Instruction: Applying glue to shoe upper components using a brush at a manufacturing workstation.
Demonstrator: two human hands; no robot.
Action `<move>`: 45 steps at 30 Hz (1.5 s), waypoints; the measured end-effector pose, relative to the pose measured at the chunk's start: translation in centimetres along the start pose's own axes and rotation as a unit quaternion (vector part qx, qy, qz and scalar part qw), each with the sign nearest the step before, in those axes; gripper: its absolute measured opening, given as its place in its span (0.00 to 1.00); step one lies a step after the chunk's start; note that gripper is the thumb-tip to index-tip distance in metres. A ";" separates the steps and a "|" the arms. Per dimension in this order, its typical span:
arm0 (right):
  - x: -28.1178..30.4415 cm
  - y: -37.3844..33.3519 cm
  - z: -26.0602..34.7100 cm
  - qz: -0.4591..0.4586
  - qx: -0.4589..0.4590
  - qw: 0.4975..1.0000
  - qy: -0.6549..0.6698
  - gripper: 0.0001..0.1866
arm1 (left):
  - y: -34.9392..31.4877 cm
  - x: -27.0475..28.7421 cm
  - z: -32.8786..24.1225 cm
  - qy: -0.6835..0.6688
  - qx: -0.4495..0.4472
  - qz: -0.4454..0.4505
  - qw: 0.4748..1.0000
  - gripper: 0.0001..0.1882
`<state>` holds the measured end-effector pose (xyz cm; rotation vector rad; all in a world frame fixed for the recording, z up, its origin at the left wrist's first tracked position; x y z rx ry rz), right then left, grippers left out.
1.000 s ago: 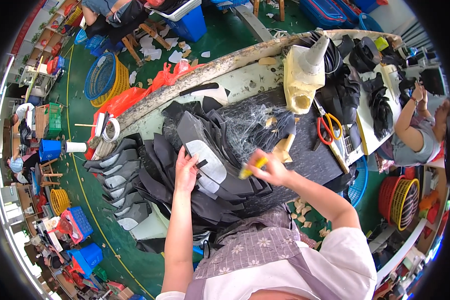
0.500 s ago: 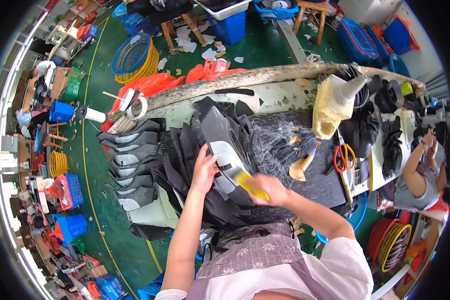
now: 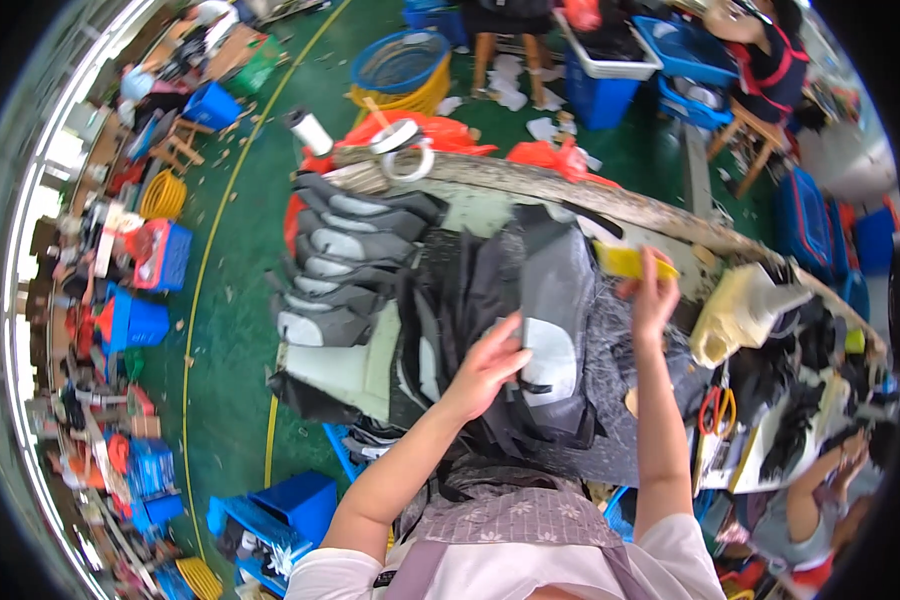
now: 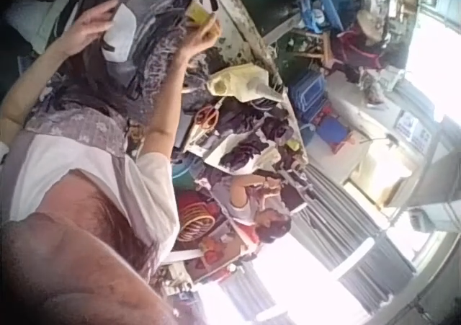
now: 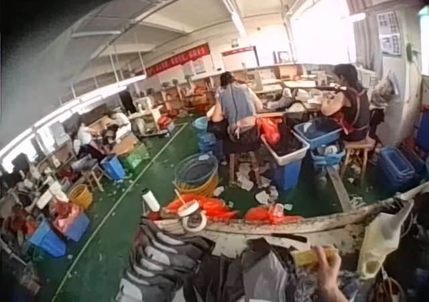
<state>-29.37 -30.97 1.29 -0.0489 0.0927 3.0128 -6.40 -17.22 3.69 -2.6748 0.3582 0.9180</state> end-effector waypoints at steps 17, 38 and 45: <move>21.5 -10.4 1.1 -0.224 0.013 0.935 -0.275 0.08 | -25.4 32.5 -12.2 0.460 -0.203 -0.667 0.550 0.21; -0.4 -5.3 -1.3 0.208 -0.118 0.971 -0.005 0.11 | 6.0 8.0 7.6 0.162 0.102 -0.119 0.974 0.36; -3.1 -2.8 -4.8 0.162 -0.063 0.960 -0.218 0.11 | 6.2 8.1 8.4 0.132 0.122 -0.120 0.976 0.37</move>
Point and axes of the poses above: each hand's wrist, its own y-axis towards the middle knuckle, its own x-axis out of the back of the hand, z = x × y, the point moved 7 cm from there along y, towards the middle knuckle, and after that the axes turned 11 degrees about z, right-handed, at the moved point
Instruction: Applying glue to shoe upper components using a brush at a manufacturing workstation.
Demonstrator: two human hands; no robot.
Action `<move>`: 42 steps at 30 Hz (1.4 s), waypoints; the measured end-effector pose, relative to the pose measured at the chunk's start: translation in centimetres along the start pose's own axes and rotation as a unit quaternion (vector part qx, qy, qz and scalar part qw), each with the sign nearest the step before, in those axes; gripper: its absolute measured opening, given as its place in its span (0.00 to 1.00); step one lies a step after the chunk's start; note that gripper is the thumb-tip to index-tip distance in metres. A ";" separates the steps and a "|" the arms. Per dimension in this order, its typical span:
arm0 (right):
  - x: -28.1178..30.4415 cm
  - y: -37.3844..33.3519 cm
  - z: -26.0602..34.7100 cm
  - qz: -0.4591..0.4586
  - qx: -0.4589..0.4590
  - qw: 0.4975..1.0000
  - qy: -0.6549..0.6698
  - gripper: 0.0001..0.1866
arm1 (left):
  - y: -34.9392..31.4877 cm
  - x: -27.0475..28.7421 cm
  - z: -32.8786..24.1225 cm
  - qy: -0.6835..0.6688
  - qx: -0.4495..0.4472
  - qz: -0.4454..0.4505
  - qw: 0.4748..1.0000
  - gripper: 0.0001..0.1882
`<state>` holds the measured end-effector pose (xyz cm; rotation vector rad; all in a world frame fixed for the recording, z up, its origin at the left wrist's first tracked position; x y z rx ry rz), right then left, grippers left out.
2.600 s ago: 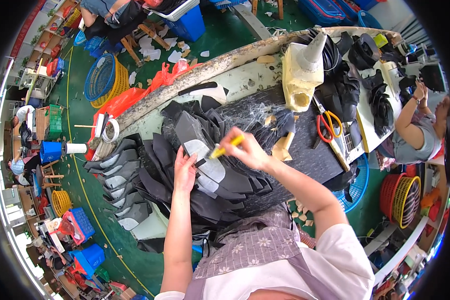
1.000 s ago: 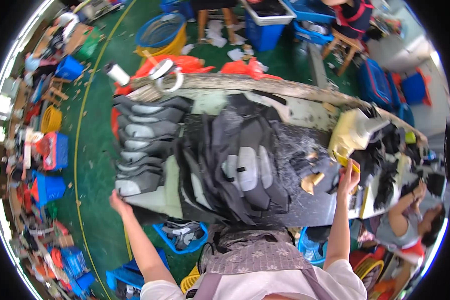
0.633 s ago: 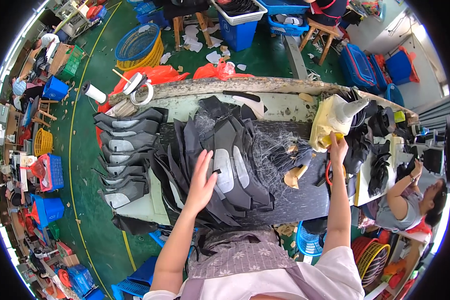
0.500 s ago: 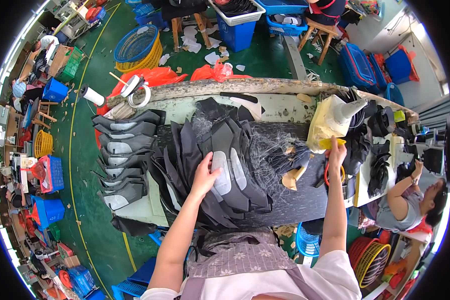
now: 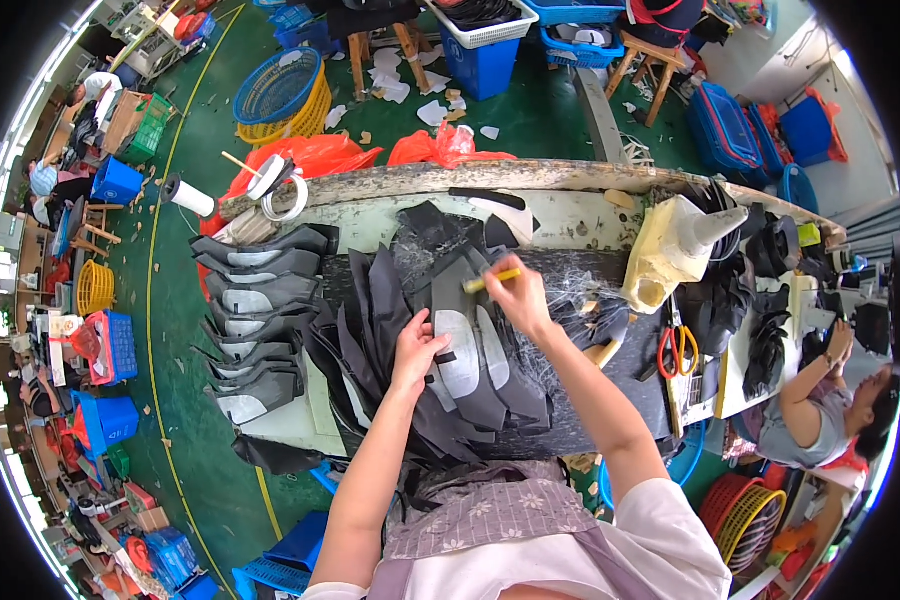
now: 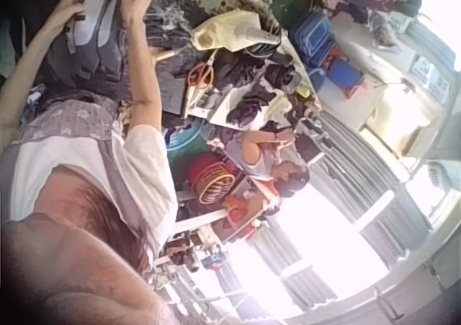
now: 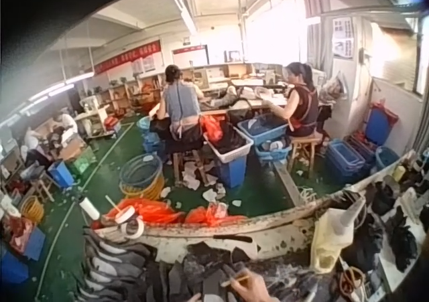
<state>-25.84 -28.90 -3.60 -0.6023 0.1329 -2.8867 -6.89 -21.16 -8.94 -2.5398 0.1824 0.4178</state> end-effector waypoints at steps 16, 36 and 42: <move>-2.0 -19.1 0.1 0.209 0.216 0.943 -0.139 0.10 | 0.2 0.1 -0.6 -0.090 -0.027 0.071 0.993 0.29; -1.5 -15.1 5.3 0.254 0.188 0.947 -0.056 0.07 | 0.7 -0.6 0.0 -0.166 0.040 0.122 0.978 0.18; -0.1 -11.3 3.3 0.126 0.109 0.985 0.034 0.06 | -2.3 -1.5 -2.5 -0.105 -0.102 0.130 0.981 0.27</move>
Point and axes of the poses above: each hand's wrist, its own y-axis towards the middle knuckle, its own x-axis out of the back of the hand, z = x × y, the point moved 7 cm from there along y, towards the middle knuckle, and after that the axes turned 11 degrees about z, right-handed, at the moved point
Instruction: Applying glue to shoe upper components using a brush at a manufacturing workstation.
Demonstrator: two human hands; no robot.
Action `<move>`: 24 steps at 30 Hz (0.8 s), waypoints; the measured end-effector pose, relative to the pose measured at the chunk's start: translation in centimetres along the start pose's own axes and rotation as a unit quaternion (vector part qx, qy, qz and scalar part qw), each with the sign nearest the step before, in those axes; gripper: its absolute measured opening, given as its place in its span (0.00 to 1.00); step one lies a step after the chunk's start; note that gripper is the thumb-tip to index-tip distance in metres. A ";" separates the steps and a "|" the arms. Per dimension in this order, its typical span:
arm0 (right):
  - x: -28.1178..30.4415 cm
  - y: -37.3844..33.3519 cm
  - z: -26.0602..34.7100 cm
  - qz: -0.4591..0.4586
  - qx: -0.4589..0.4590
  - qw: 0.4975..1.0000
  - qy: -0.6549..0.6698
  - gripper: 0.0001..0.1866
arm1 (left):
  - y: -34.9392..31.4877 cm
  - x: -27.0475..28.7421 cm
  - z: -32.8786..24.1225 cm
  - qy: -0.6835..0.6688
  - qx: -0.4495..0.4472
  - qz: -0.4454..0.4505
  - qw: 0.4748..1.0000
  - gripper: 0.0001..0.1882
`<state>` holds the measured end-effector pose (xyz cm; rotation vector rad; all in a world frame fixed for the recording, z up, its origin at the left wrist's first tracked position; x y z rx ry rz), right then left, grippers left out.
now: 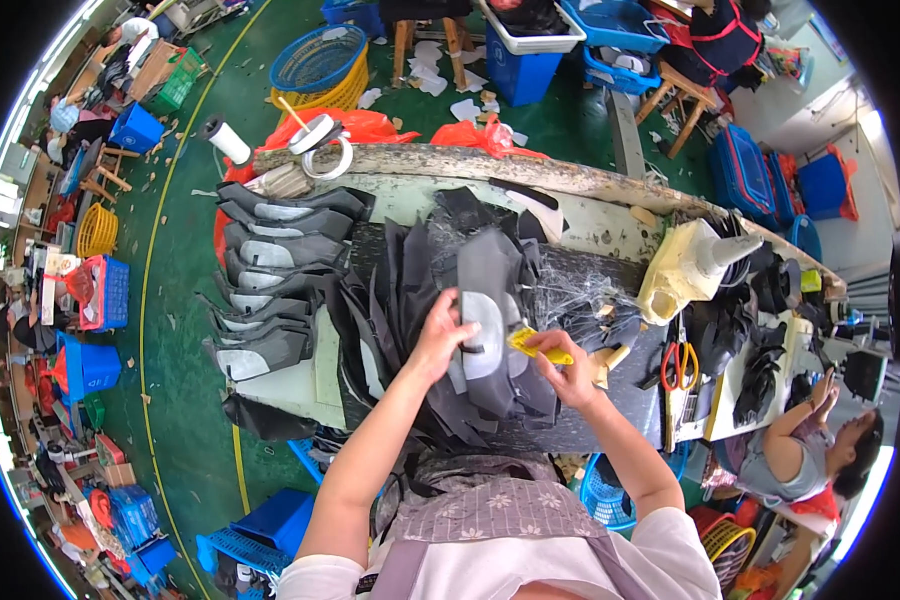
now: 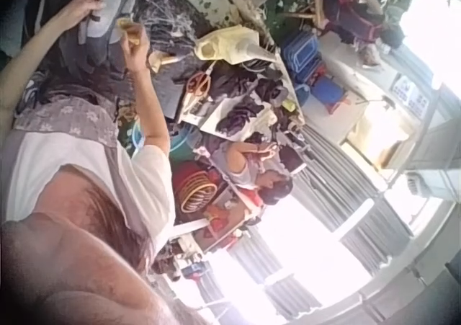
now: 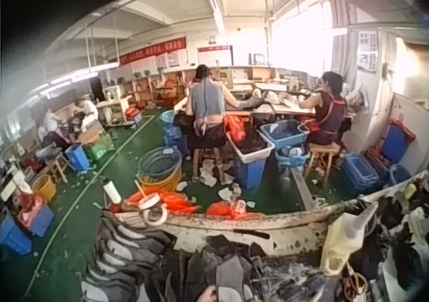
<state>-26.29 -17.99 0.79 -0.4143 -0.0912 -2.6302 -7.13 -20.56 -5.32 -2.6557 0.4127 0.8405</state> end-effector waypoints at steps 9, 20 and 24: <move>1.0 -1.6 -1.4 -0.028 -0.036 0.999 -0.011 0.02 | -22.8 4.9 -16.3 -0.072 -0.305 -0.250 0.916 0.36; -0.6 -0.6 2.5 -0.060 -0.070 0.993 0.073 0.09 | -37.7 35.1 -7.9 -0.001 -0.225 -0.672 0.705 0.20; -5.8 -0.9 4.0 0.156 -0.168 0.964 -0.135 0.20 | -28.7 17.3 -10.9 0.438 -0.268 -0.529 0.676 0.20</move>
Point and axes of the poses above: each hand's wrist, its own y-axis towards the middle knuckle, its own x-axis out of the back of the hand, z = x × y, the point moved 7 cm from there along y, towards the middle knuckle, and after that the axes turned 11 degrees about z, right-handed, at the moved point
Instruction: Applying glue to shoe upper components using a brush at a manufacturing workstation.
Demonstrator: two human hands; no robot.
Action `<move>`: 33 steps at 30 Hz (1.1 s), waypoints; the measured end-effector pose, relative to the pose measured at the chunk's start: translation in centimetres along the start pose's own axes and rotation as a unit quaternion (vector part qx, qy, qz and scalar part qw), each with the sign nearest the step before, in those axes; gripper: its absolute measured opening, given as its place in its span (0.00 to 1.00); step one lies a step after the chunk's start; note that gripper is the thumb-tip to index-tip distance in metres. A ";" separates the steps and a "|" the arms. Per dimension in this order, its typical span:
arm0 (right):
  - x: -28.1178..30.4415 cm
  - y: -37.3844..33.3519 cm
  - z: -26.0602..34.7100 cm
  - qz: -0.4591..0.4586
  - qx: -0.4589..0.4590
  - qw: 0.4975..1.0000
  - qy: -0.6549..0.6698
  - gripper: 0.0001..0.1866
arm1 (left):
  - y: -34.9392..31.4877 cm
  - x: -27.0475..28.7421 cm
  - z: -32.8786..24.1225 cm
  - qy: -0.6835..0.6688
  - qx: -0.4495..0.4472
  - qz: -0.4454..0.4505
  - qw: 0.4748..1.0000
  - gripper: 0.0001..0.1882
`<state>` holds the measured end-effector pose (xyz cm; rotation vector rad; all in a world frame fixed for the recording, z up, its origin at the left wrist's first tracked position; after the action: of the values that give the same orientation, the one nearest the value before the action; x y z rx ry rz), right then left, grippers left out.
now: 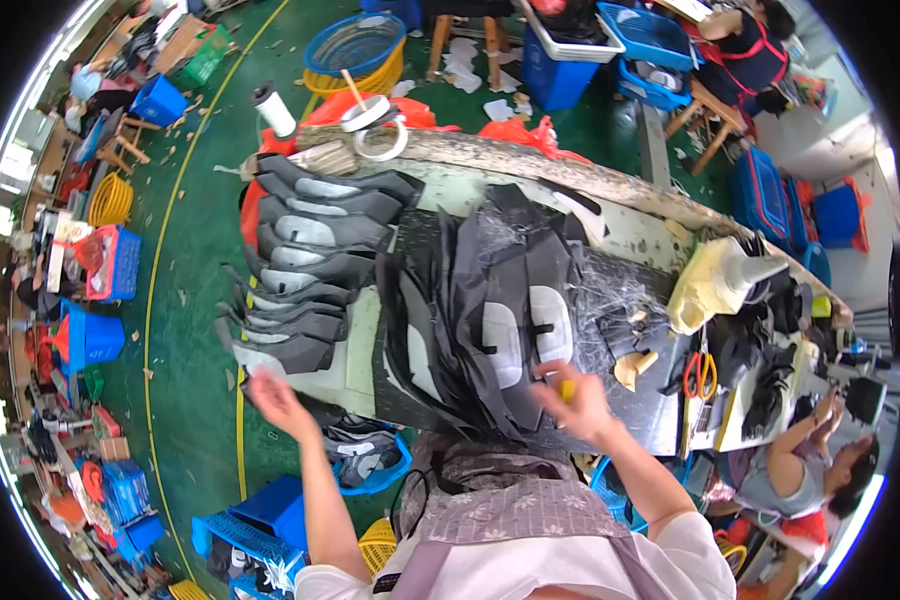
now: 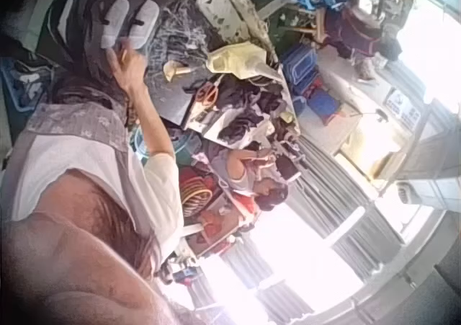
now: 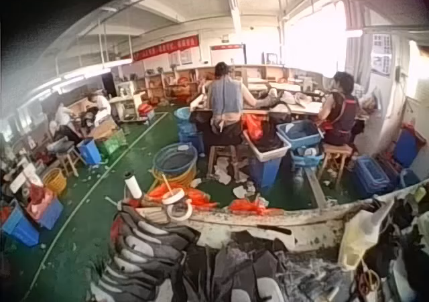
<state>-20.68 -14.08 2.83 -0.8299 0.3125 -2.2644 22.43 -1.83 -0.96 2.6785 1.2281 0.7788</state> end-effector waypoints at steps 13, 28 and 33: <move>0.4 2.1 3.8 0.118 0.132 0.979 0.097 0.20 | -4.2 -13.2 -18.2 -0.236 0.014 0.273 0.933 0.31; 19.3 -11.3 -20.1 -0.509 -0.115 0.847 0.097 0.07 | -9.5 -26.4 -22.0 0.041 -0.156 0.481 0.862 0.17; 21.1 -9.3 -23.6 -0.497 -0.176 0.849 -0.029 0.11 | -9.8 -28.1 -19.0 -0.259 0.212 0.468 0.818 0.32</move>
<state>-52.41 -22.04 -1.20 -1.5023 0.3110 -3.1769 -8.81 -18.11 1.16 3.4538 -0.1398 -0.2892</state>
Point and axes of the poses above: each hand's wrist, its own y-axis towards the middle knuckle, its own x-axis out of the back of the hand, z = x × y, the point moved 7 cm from there along y, towards the middle knuckle, and after that the axes turned 11 degrees about z, right-handed, at the moved point
